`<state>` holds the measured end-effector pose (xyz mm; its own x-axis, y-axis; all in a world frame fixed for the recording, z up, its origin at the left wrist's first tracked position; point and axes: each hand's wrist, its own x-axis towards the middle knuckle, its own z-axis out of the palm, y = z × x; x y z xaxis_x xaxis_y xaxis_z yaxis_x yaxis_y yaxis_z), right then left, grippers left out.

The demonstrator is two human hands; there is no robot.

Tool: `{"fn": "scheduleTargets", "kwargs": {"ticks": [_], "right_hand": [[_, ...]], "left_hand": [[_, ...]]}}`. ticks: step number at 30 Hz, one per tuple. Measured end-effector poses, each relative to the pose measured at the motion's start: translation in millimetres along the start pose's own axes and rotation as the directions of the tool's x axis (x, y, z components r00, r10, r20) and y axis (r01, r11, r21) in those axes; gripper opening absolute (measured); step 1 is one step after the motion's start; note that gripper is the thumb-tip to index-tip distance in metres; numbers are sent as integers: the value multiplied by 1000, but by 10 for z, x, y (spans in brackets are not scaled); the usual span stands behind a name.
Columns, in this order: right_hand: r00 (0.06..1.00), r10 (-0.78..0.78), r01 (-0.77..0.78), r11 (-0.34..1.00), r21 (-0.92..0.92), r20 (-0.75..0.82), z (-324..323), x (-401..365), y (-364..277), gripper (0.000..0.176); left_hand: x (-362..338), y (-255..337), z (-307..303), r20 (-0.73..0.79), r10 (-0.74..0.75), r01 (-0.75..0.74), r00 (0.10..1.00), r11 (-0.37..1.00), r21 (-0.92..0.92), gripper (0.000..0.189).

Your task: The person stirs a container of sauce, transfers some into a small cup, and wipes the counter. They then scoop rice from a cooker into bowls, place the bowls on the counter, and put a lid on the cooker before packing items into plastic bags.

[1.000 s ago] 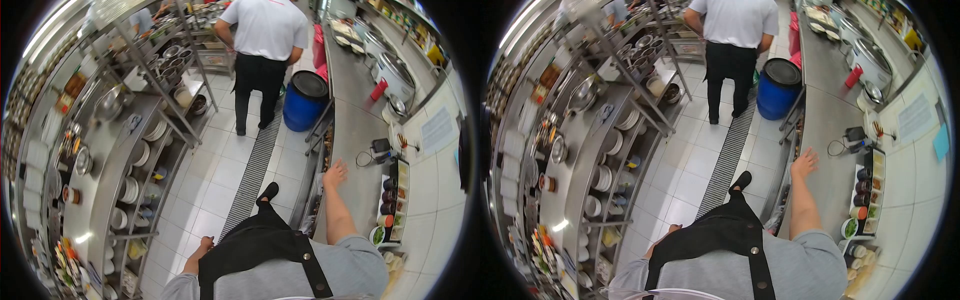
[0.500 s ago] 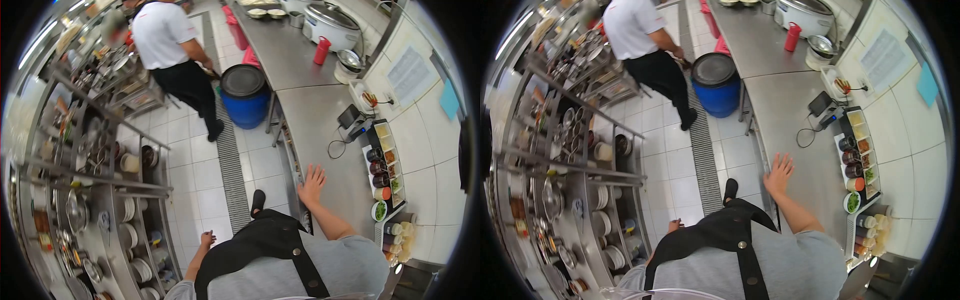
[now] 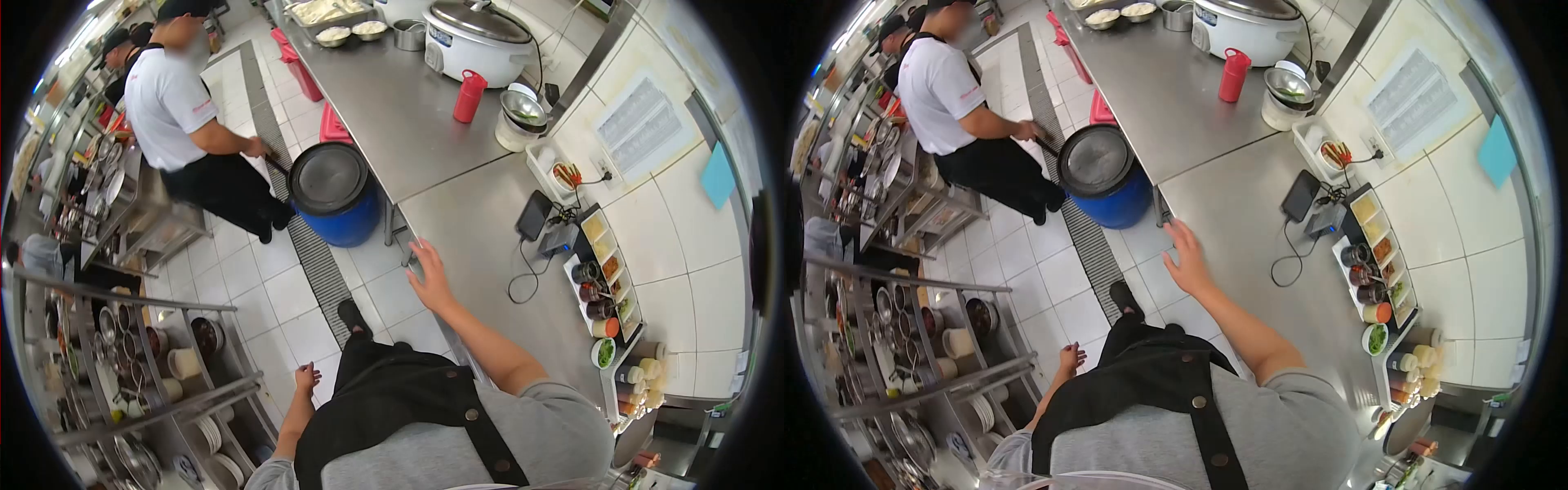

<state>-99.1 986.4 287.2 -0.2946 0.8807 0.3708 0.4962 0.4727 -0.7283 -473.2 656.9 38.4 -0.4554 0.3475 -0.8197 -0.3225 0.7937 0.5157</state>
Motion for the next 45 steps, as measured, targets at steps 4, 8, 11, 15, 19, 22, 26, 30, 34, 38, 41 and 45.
{"fn": "scheduleTargets", "kwargs": {"ticks": [4,8,11,15,19,22,26,30,34,38,41,45], "right_hand": [[988,137,-150,968,203,78,353,1148,311,25],[946,165,-106,971,213,-278,-13,2304,586,17],[859,123,-152,988,-17,-496,-727,3122,829,21],[725,-114,-212,901,-378,-679,-1710,3975,1219,31],[777,-29,-442,687,-577,-629,-2380,4651,1892,55],[778,187,-601,498,-625,-599,-2637,4989,2571,75],[594,612,-762,221,-608,-522,-2738,5388,3130,119],[336,893,-795,98,-598,-301,-2865,5638,4137,145],[283,913,-802,57,-595,-294,-2815,5626,4432,146],[333,913,-849,181,-496,-236,-2945,5550,4284,137],[444,876,-861,359,-359,-189,-3077,5458,4171,133],[435,853,-889,357,-287,-289,-3181,5383,3838,126]], "left_hand": [[467,452,-8,25,2,-7,1000,985,175,43],[945,1209,-223,-38,-5,8,999,996,93,49],[1453,1789,-431,-42,-36,40,998,994,100,46],[2020,2686,-626,-68,-58,60,996,998,23,34],[2265,3691,-493,-41,74,-73,996,997,12,29],[2428,3925,-380,-31,116,-115,993,993,19,29],[2132,4292,-14,-77,92,-89,993,995,48,31],[1947,4301,208,-30,70,-60,997,968,245,31],[1826,4109,99,-27,64,-49,998,923,382,32],[1676,4307,153,-162,-119,186,980,847,499,33],[1855,4466,176,-101,-78,118,992,862,493,34],[2324,4751,282,-23,101,-81,995,899,430,34]]}}
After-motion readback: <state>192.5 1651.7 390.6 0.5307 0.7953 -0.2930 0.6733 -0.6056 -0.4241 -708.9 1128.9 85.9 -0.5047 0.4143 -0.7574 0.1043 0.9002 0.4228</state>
